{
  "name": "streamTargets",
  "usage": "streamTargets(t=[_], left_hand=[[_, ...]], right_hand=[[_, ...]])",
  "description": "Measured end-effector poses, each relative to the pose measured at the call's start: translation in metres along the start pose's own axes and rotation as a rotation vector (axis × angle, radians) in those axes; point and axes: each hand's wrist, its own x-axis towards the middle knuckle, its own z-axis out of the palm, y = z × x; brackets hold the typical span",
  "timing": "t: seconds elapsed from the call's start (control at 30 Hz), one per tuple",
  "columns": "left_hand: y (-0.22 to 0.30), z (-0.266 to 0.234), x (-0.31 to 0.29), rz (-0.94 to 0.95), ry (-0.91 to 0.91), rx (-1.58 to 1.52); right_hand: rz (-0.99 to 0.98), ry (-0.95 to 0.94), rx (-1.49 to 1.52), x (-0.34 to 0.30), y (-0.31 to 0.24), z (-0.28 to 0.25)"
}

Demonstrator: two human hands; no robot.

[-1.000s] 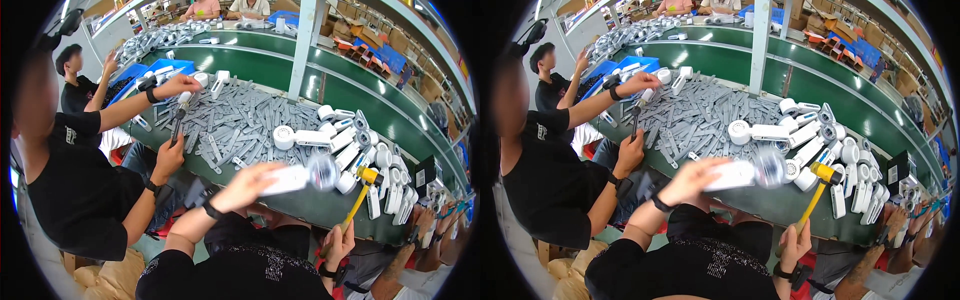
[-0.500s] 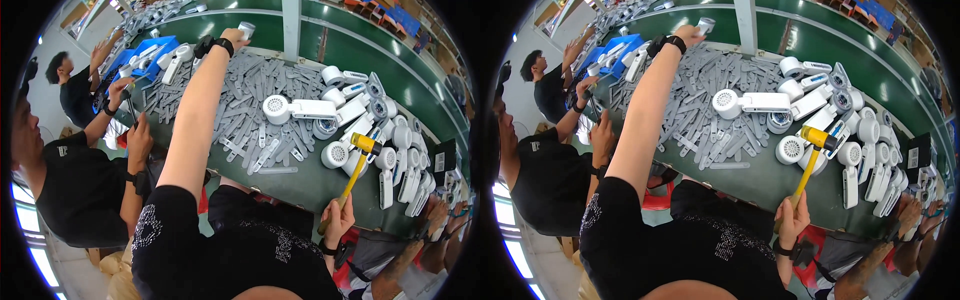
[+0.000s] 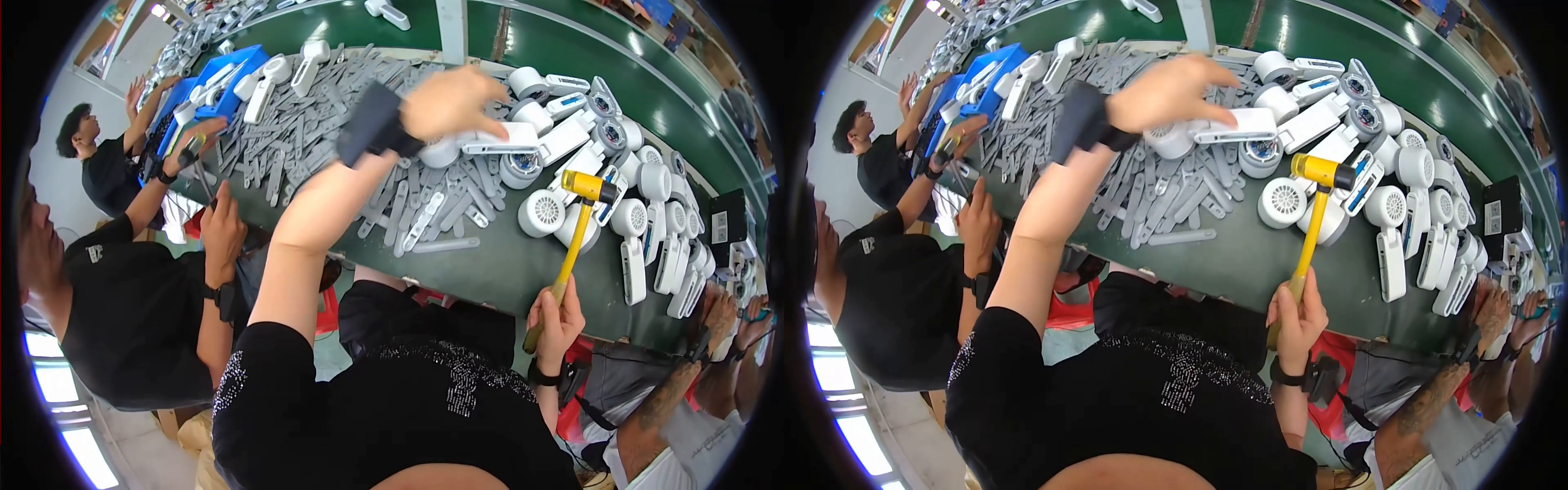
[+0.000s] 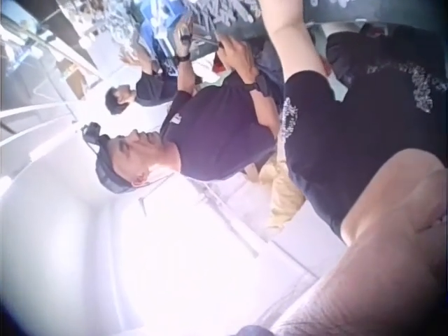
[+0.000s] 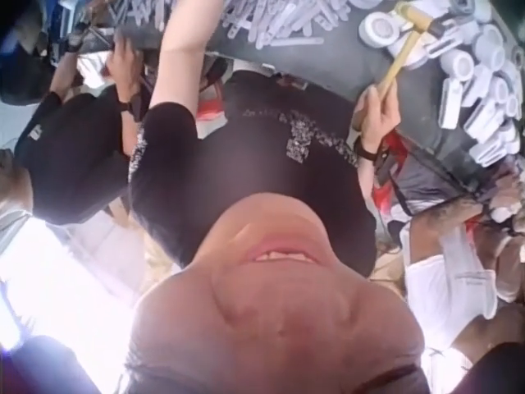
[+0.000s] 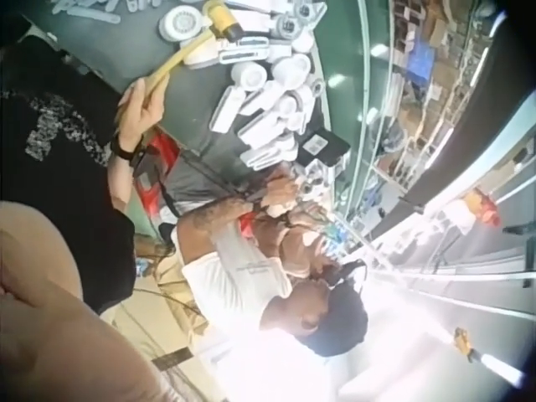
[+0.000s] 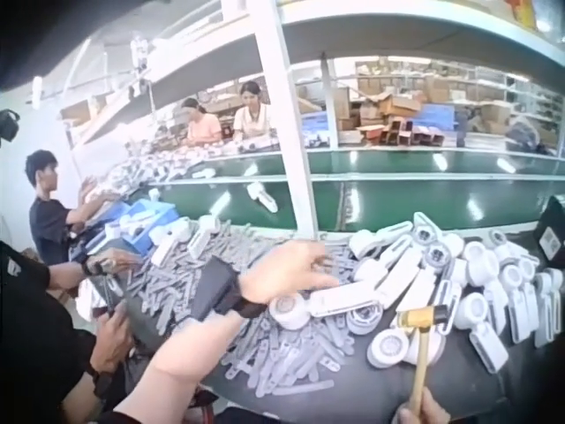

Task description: The recorder is assembling small electronic or mechanical components by using a mallet to tap metal pieces into plastic housings at a factory workbench.

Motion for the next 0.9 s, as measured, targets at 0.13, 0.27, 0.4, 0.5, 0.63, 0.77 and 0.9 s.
streamTargets(t=[0.13,0.27,0.4,0.5,0.63,0.77,0.9], left_hand=[[0.025,0.028,-0.006,0.122,-0.176,0.324],[0.026,0.014,-0.011,0.116,-0.067,0.416],[0.045,-0.005,-0.036,0.240,0.350,0.455],[0.099,-0.007,-0.075,0.259,0.297,0.338],[0.135,0.028,-0.120,0.505,0.126,0.075],[0.137,0.069,-0.130,0.581,0.143,-0.045],[0.118,0.096,-0.126,0.701,0.070,-0.116]], right_hand=[[-0.003,-0.009,0.021,-0.002,-0.001,0.003],[-0.030,-0.013,0.060,-0.012,-0.005,0.003],[-0.029,0.018,0.059,-0.029,-0.011,-0.001],[-0.079,0.060,0.050,-0.042,-0.018,-0.007],[-0.127,0.186,0.032,-0.052,-0.027,-0.014],[-0.102,0.256,0.057,-0.056,-0.034,-0.020],[-0.086,0.262,0.085,-0.061,-0.032,-0.020]])
